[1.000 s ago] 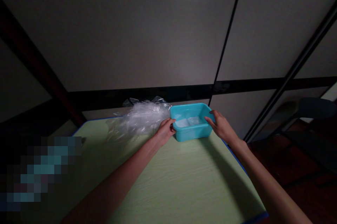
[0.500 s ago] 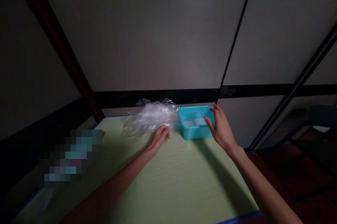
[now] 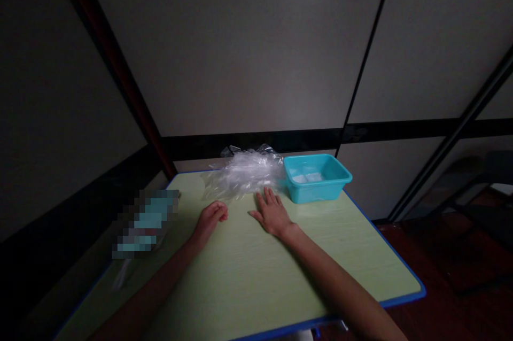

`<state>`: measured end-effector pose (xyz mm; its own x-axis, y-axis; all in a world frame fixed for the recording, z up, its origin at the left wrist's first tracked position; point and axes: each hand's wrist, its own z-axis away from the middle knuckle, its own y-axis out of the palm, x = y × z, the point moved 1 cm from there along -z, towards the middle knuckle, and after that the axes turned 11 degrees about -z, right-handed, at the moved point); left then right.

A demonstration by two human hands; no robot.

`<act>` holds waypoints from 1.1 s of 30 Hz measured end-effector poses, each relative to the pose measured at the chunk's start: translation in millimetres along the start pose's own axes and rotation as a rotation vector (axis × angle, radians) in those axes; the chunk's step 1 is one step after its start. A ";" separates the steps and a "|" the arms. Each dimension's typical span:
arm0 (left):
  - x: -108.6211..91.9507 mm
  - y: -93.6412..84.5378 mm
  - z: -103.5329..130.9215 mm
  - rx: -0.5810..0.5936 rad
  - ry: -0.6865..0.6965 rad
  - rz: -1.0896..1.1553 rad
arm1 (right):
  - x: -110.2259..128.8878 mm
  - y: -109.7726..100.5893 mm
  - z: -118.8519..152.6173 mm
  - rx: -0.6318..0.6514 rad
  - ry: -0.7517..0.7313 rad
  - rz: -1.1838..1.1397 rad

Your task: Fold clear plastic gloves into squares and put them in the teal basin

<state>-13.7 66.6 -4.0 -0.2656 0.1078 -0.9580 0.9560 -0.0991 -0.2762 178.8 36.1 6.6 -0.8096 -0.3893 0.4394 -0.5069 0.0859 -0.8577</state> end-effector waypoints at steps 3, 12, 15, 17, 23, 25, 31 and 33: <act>-0.9 -3.7 2.9 -0.031 0.047 0.023 | -1.3 11.5 -1.6 -0.044 0.080 0.018; -5.3 -6.0 4.1 -0.069 0.084 0.036 | 7.9 7.5 2.9 -0.102 0.027 -0.021; -6.1 -4.3 5.7 -0.078 0.099 0.025 | 13.8 7.6 4.8 -0.103 -0.045 -0.046; -5.3 -3.2 5.8 -0.087 0.111 0.011 | 16.3 7.8 5.8 -0.108 -0.085 -0.056; 1.0 -1.2 2.3 -0.169 0.167 -0.063 | 21.3 5.0 7.5 -0.087 -0.245 -0.056; 1.3 -1.2 2.2 -0.203 0.200 -0.104 | 23.7 4.4 8.9 -0.068 -0.308 -0.043; -5.3 1.3 9.3 -0.213 0.331 -0.247 | 25.3 7.3 13.6 -0.034 -0.417 -0.027; -7.3 3.8 12.4 -0.183 0.381 -0.295 | 22.2 7.1 14.0 -0.083 -0.378 -0.032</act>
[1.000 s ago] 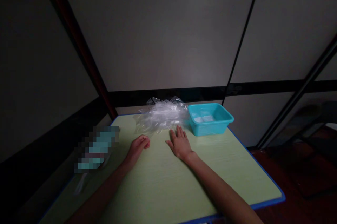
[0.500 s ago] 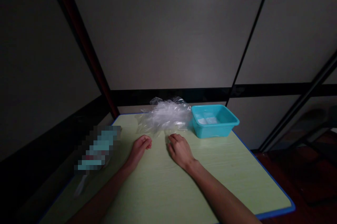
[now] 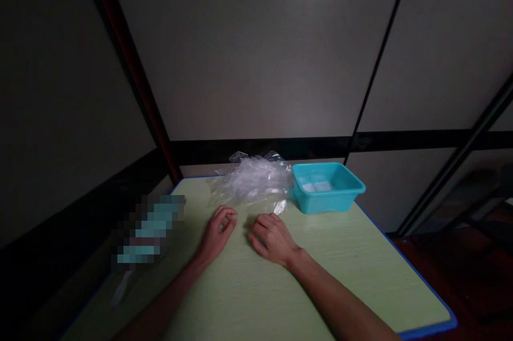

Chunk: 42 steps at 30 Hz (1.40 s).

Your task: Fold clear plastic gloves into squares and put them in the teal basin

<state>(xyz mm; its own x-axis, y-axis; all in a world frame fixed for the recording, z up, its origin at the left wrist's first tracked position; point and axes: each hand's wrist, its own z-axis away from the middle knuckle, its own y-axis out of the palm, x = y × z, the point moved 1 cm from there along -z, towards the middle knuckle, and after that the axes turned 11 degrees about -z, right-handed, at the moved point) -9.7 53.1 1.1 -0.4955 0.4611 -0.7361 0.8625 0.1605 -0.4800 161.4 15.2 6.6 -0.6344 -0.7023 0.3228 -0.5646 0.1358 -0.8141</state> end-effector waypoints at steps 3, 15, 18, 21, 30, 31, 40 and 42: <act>-3.5 3.0 3.4 0.063 0.080 -0.039 | -5.7 -2.3 2.8 -0.064 0.097 0.031; -2.2 3.5 7.9 0.083 0.169 -0.160 | 11.1 -8.8 8.8 0.224 0.026 -0.157; -2.4 3.3 7.8 0.083 0.181 -0.198 | 13.6 -4.4 11.0 0.254 -0.098 -0.213; -3.2 3.7 9.0 0.101 0.203 -0.243 | 14.4 -1.9 12.5 0.267 -0.224 -0.251; -10.7 1.1 19.8 0.215 0.309 -0.392 | 8.8 -0.4 7.8 0.163 -0.211 -0.109; -10.3 0.3 20.6 0.228 0.316 -0.409 | 8.1 2.0 7.3 0.161 -0.182 -0.087; -10.6 -6.4 28.0 0.362 0.480 -0.642 | -3.0 -2.2 -3.3 0.063 0.119 0.052; -11.6 -8.1 28.6 0.314 0.489 -0.634 | -7.2 -4.9 -4.5 0.073 0.181 0.097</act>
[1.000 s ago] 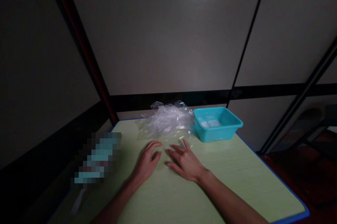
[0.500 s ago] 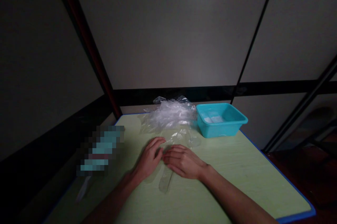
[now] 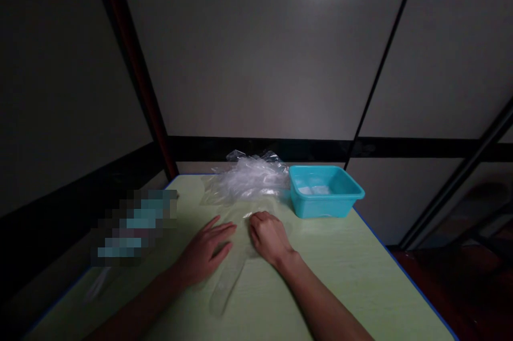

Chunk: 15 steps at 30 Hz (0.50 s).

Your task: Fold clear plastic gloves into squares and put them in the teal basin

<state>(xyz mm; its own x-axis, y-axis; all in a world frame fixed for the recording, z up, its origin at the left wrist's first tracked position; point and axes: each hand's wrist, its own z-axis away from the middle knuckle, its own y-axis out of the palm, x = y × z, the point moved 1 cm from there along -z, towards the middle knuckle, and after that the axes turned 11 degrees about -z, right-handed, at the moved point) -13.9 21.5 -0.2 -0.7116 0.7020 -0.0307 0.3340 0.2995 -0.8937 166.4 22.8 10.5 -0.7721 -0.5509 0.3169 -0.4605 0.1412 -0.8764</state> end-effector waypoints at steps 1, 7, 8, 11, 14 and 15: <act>0.2 -0.6 0.5 -0.029 0.000 0.003 | -1.4 -0.7 -0.8 0.005 0.023 0.020; 2.5 -0.6 3.1 -0.185 -0.002 -0.046 | -0.1 1.4 -7.6 0.054 0.045 0.088; 2.7 -0.4 3.3 -0.210 -0.004 -0.060 | 0.6 2.2 -8.9 0.067 0.044 0.094; 2.6 0.9 2.9 -0.235 -0.016 -0.070 | 2.3 3.9 -11.4 0.111 0.043 0.100; 3.0 3.3 1.2 -0.202 -0.055 -0.048 | 3.7 4.7 -12.1 0.138 0.040 0.098; 3.4 4.1 0.5 -0.194 -0.077 -0.044 | 4.2 4.8 -12.0 0.146 0.039 0.096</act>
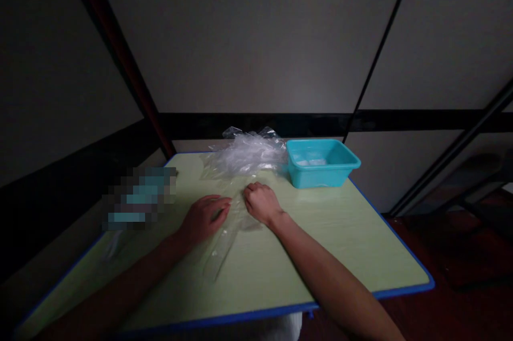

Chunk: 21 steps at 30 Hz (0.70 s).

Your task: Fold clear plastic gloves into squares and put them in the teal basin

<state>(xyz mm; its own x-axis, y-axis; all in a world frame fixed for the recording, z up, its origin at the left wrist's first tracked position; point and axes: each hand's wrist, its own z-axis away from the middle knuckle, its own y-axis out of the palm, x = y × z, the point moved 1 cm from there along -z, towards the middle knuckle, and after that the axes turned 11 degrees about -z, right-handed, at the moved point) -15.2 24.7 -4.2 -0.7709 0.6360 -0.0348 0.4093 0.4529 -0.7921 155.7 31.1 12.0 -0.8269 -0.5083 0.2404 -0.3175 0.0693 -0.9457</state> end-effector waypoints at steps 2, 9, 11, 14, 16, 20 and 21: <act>0.5 1.0 -0.9 0.021 -0.035 0.005 | 0.9 -0.1 0.3 0.011 0.000 -0.001; 1.0 -1.3 -2.3 0.046 -0.101 -0.006 | 1.9 -1.7 0.1 0.008 -0.011 0.021; 0.6 -0.8 -2.8 0.054 -0.100 -0.014 | 1.6 -1.4 -0.4 0.006 -0.017 0.024; -0.1 0.7 -4.0 0.061 -0.096 -0.025 | 1.4 -0.5 -0.6 0.001 -0.026 0.021; -0.7 1.4 -5.0 0.062 -0.095 -0.032 | 1.3 0.1 -0.5 -0.007 -0.029 0.021; -1.9 0.9 -6.9 0.057 -0.084 -0.040 | 0.6 1.2 -1.5 -0.018 -0.031 0.030; -2.1 0.6 -7.1 0.055 -0.081 -0.041 | 0.4 1.5 -2.1 -0.019 -0.031 0.034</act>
<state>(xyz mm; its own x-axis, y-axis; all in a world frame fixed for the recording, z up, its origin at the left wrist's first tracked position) -9.9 28.1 -0.2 -0.8242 0.5642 -0.0488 0.3508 0.4410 -0.8261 153.9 32.8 11.1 -0.8226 -0.5319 0.2013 -0.2989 0.1033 -0.9487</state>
